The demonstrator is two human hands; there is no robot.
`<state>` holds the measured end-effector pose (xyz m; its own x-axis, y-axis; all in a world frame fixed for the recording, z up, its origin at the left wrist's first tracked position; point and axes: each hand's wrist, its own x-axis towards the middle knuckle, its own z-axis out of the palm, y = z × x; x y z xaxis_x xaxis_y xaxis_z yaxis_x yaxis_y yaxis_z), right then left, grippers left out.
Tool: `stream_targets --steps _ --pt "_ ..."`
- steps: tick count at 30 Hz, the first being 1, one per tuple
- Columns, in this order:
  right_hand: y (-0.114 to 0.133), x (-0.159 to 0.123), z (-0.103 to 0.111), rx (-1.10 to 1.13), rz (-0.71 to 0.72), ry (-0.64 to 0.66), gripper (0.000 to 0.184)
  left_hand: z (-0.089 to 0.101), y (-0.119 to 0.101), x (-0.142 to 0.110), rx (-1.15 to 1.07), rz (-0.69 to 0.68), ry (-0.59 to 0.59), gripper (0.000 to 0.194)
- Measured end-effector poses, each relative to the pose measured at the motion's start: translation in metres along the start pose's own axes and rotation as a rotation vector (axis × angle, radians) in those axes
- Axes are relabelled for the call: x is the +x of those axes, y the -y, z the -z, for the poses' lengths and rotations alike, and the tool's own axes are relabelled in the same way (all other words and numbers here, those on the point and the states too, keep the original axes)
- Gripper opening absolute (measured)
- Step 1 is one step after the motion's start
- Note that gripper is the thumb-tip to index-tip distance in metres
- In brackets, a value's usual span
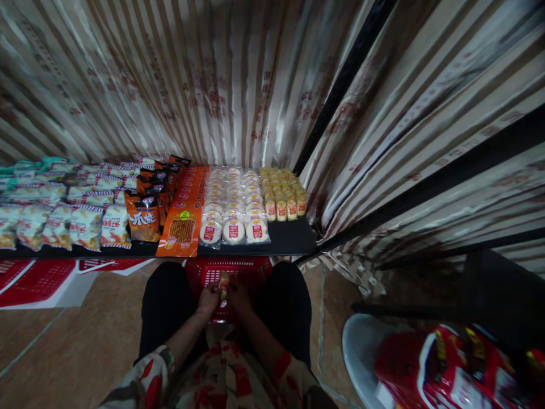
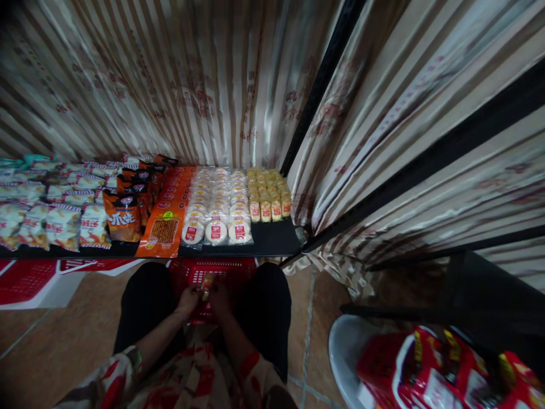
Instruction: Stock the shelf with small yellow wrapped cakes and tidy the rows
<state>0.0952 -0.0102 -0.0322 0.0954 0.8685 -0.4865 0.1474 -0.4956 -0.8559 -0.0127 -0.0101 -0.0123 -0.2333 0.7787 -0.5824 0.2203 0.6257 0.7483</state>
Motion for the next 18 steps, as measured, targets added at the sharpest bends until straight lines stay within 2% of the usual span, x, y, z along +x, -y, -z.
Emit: stream_targets --steps 10,18 --pt "0.018 -0.016 0.014 -0.024 0.021 -0.065 0.018 0.006 -0.02 -0.023 -0.05 -0.094 0.011 0.008" --pt "0.033 -0.029 0.026 0.006 0.06 -0.054 0.022 0.008 -0.037 -0.038 -0.244 -0.048 0.091 0.019"
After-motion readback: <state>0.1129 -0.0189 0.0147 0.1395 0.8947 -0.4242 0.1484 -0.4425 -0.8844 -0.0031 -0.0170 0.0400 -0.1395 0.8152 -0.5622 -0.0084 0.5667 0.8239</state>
